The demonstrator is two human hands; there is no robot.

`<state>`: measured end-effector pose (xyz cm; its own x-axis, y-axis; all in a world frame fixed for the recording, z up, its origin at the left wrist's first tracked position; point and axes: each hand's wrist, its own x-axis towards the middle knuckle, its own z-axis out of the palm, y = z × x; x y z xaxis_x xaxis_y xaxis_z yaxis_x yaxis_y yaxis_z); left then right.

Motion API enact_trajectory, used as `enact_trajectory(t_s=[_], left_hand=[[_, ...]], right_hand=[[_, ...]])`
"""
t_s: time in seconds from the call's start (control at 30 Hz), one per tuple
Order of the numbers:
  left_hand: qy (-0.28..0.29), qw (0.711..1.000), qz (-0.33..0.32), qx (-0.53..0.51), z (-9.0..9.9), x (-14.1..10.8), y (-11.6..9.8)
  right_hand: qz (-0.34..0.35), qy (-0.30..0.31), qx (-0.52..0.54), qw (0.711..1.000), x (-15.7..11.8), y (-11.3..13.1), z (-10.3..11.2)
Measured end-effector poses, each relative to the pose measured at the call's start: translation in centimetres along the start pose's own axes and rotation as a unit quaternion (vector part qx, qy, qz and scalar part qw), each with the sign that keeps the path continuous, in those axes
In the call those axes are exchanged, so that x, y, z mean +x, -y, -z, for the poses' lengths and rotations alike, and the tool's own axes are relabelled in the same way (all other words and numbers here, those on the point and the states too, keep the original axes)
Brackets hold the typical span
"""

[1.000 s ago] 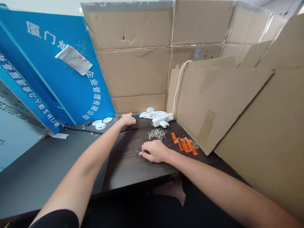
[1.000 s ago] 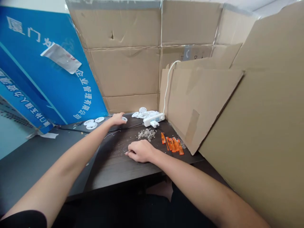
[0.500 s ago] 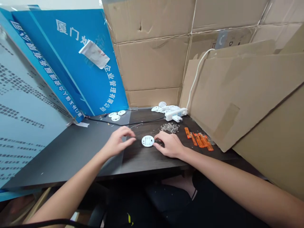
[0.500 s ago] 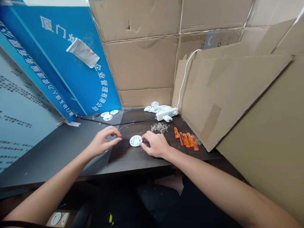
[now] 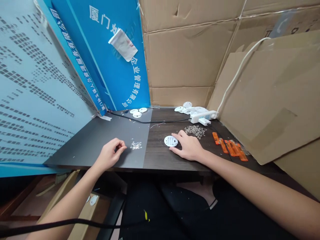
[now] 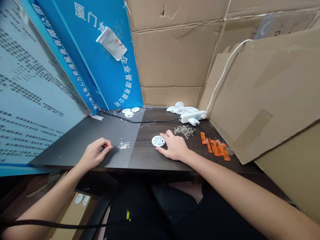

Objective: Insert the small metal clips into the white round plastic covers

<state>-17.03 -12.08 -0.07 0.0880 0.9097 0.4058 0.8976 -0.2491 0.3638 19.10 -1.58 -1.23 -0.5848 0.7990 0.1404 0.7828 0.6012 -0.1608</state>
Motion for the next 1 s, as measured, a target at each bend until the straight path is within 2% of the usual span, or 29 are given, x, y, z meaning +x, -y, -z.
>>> enact_trajectory(t_s=[0.17,0.3,0.43,0.73,0.9,1.0], left_hand=[[0.047,0.998,0.008,0.037,0.2,-0.2,-0.2],[0.102,0.991,-0.040,0.073,0.5,-0.9,-0.7],[0.113,0.983,-0.066,0.131,0.2,-1.9,-0.9],[0.099,0.977,-0.073,0.172,0.0,-2.9,-0.8],[0.037,0.971,-0.154,0.180,0.3,-5.6,-0.6],[0.006,0.967,-0.208,0.149,0.4,-7.1,-1.5]], right_hand=[[0.004,-0.005,-0.004,1.000,-0.2,-0.2,-0.2],[0.008,-0.009,0.002,1.000,-0.3,-0.3,-0.2],[0.011,-0.003,0.009,1.000,-0.2,-0.4,-0.2],[-0.009,0.003,0.079,0.997,0.1,-0.7,0.3],[0.008,-0.009,0.121,0.993,0.1,-1.2,0.1],[0.014,-0.015,0.149,0.989,0.1,-1.4,0.0]])
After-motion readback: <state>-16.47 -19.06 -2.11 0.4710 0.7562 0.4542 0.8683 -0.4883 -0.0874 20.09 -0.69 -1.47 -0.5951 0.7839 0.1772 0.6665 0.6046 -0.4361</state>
